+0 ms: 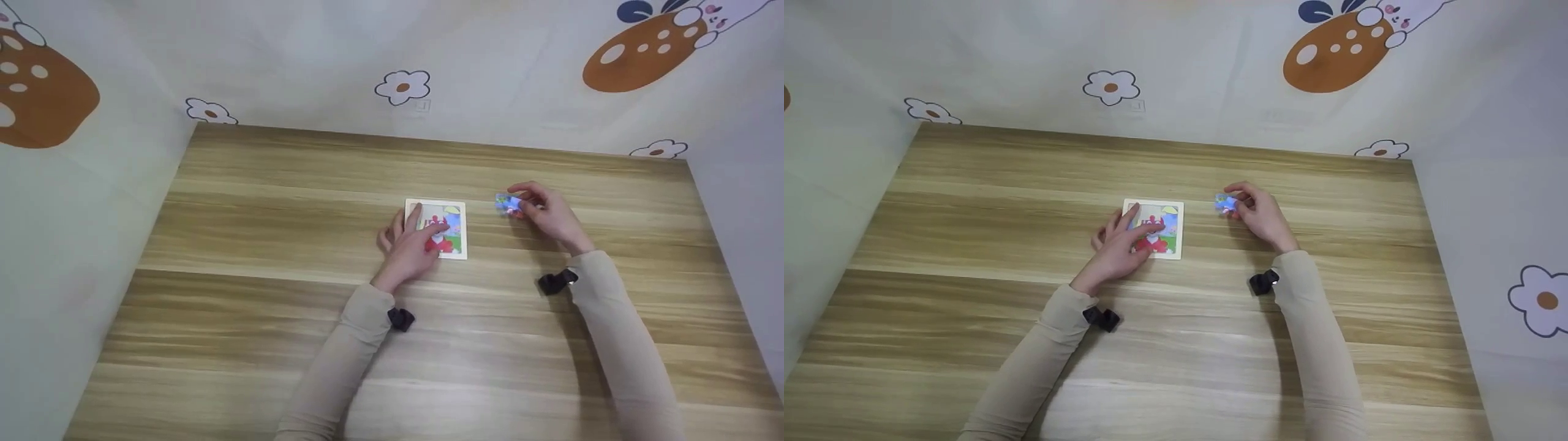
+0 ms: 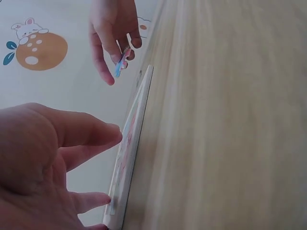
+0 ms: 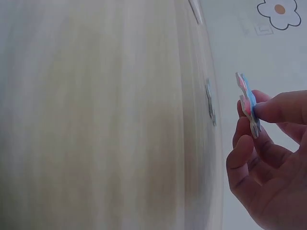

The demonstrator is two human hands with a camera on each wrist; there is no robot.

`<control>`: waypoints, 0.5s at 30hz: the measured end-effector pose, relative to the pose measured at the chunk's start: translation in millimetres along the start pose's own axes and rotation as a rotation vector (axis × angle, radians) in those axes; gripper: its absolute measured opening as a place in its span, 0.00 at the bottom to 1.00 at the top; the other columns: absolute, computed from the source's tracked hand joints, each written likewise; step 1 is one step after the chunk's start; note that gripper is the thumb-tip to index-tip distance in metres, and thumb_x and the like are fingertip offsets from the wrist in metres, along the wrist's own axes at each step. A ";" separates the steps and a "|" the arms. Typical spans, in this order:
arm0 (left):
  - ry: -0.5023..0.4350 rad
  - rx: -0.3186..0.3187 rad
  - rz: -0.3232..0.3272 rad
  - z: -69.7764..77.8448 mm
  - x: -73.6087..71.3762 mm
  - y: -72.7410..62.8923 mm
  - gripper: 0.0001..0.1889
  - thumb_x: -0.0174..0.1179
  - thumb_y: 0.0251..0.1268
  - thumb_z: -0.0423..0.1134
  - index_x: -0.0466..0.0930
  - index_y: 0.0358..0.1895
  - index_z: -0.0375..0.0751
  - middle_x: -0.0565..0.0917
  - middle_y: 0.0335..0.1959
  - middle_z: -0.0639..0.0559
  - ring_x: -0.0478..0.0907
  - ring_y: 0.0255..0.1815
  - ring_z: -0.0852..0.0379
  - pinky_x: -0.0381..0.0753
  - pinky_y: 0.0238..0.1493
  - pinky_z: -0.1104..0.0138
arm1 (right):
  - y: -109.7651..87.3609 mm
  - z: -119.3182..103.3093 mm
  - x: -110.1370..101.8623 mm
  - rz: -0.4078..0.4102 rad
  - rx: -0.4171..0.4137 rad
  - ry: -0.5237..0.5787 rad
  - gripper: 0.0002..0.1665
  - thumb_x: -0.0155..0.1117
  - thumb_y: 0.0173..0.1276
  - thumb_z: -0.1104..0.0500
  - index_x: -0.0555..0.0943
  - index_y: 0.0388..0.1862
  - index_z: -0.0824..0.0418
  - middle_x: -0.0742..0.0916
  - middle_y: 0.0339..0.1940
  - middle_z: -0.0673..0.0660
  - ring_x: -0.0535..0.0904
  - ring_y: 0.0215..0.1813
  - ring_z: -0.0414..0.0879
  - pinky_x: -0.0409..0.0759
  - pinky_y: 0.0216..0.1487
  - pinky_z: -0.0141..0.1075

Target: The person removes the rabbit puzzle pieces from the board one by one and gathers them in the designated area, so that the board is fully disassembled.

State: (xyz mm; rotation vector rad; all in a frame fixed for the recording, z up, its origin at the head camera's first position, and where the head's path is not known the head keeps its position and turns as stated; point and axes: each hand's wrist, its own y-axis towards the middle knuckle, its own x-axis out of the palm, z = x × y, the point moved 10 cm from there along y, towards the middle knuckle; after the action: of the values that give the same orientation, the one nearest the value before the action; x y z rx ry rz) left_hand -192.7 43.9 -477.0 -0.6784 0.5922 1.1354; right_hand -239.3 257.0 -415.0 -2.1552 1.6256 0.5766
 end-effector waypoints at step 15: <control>0.017 0.008 0.020 -5.5 0.0 0.6 0.27 0.65 0.59 0.38 0.76 0.62 0.66 0.49 0.76 0.50 0.35 0.75 0.44 0.32 0.65 0.40 | 20.8 61.4 -18.7 0.025 0.106 -0.043 0.11 0.51 0.69 0.73 0.74 0.48 0.76 0.79 0.41 0.67 0.76 0.37 0.44 0.76 0.37 0.26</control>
State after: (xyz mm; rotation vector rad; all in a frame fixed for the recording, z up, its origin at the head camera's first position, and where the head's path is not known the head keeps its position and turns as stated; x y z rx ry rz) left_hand -193.7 40.0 -480.8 -0.6771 0.6190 1.1457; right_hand -269.8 299.1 -458.0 -2.0358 1.6250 0.5282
